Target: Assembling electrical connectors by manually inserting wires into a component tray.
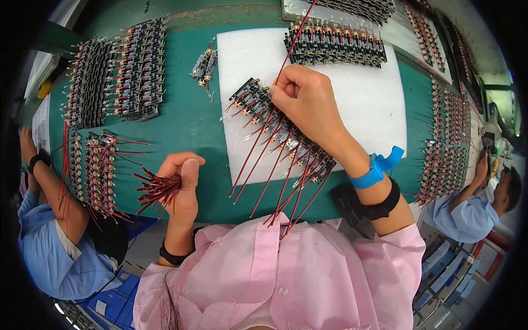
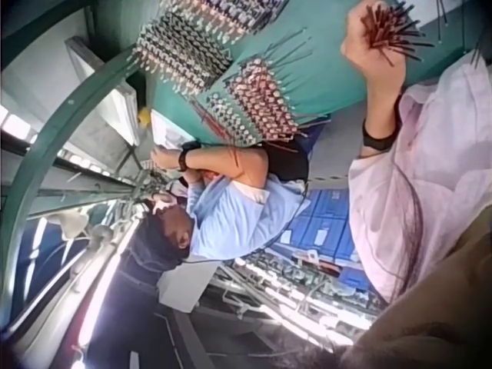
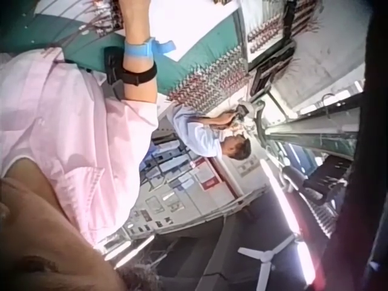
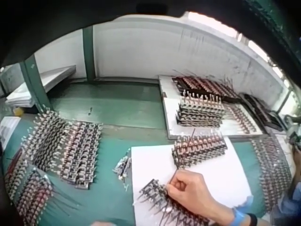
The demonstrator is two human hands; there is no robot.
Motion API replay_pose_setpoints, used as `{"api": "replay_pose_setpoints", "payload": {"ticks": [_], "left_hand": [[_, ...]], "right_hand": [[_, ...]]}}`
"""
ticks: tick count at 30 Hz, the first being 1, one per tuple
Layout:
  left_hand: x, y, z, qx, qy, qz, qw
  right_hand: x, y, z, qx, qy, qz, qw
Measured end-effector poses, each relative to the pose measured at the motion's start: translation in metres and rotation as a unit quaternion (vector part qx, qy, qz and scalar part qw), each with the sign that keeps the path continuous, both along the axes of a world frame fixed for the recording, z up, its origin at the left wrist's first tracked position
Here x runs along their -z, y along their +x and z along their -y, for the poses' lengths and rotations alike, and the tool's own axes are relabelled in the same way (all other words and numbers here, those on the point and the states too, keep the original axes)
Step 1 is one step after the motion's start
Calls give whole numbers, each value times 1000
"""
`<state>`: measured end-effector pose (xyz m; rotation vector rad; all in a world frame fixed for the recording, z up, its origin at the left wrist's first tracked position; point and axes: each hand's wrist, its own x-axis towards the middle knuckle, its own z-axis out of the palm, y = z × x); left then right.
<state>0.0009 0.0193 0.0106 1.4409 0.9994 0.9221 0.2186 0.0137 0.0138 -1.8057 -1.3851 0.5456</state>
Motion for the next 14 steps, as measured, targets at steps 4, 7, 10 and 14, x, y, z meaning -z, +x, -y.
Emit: {"api": "replay_pose_setpoints", "payload": {"ticks": [4,7,10,14], "left_hand": [[8,1,-4,6,79,28,996],[2,0,-1,5,26,9,1000],[-1,0,0,3,-1,1,1000],[-1,1,1,-3,-9,22,1000]], "right_hand": [[-2,-1,0,-1,6,10,1000],[-4,-2,1,-36,58,55,996],[-4,-2,0,-56,78,103,990],[-8,0,1,-76,54,124,988]]}}
